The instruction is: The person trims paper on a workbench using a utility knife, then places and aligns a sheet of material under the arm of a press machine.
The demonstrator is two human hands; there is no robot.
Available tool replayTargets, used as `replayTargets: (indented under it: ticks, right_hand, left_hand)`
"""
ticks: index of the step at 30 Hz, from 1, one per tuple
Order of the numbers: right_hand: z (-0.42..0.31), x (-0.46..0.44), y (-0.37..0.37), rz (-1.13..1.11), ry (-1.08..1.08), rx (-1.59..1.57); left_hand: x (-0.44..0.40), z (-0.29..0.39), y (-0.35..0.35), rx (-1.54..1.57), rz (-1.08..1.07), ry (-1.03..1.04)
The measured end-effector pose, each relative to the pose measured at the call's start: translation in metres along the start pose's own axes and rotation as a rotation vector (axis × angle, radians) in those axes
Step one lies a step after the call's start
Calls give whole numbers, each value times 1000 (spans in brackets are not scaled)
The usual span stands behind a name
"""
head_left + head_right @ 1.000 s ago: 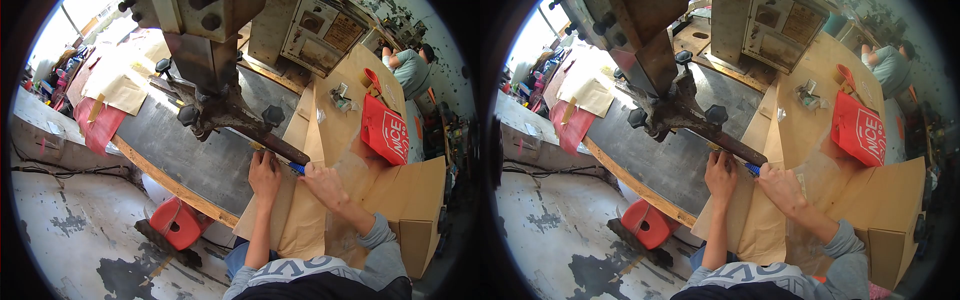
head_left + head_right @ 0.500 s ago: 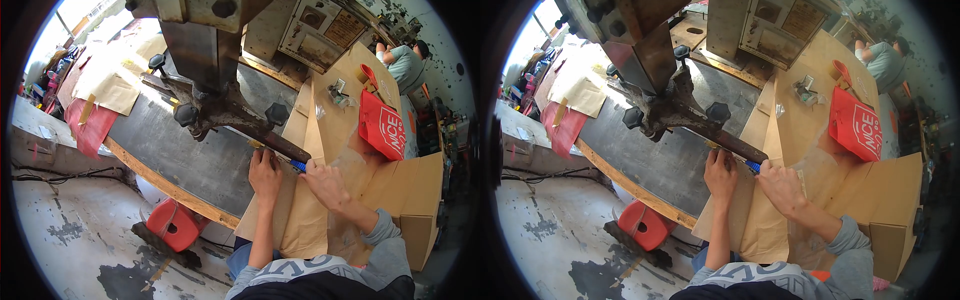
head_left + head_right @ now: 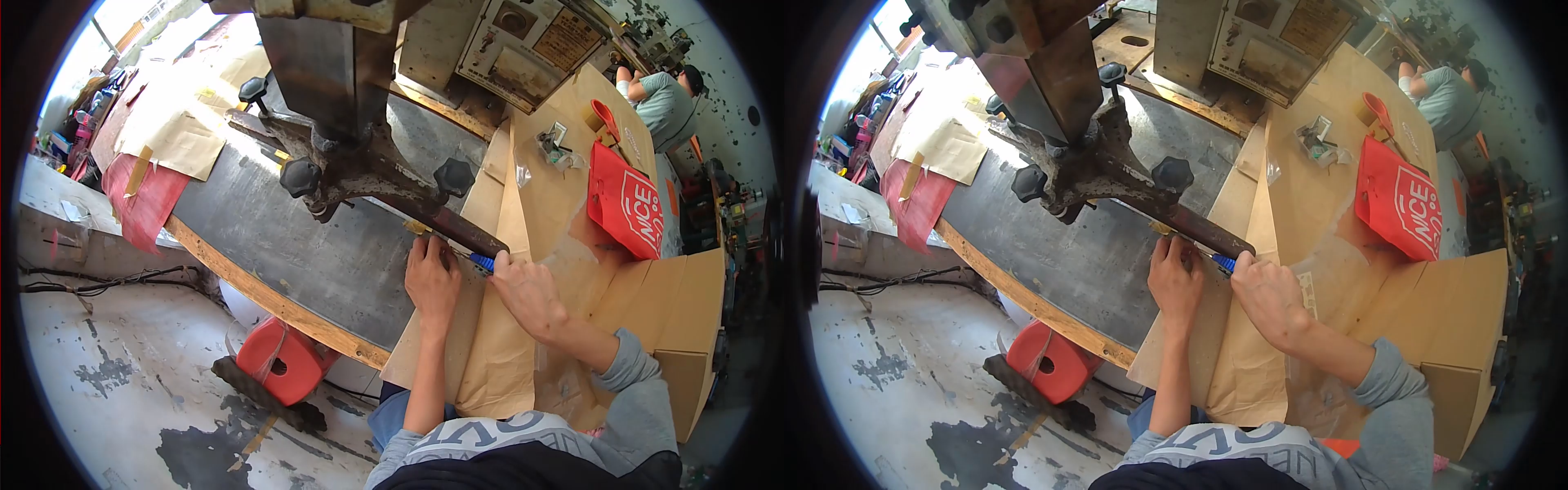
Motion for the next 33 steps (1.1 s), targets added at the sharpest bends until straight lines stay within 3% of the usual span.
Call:
replayTargets:
  ticks: [26,33]
  right_hand:
    - [16,24,-2,-43,3,52]
    - [29,42,-7,-51,143,-245]
  left_hand:
    - [1,2,-2,-4,12,35]
    - [2,0,-1,-13,18,100]
Point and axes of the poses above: each hand's wrist, its own x-axis away from the middle knuckle, its own y-axis out of the palm, z = x × y, the point moved 1 cm from there along -x, towards the middle knuckle, and after that the axes turned 14 degrees about -x, right-handed, at the moved point
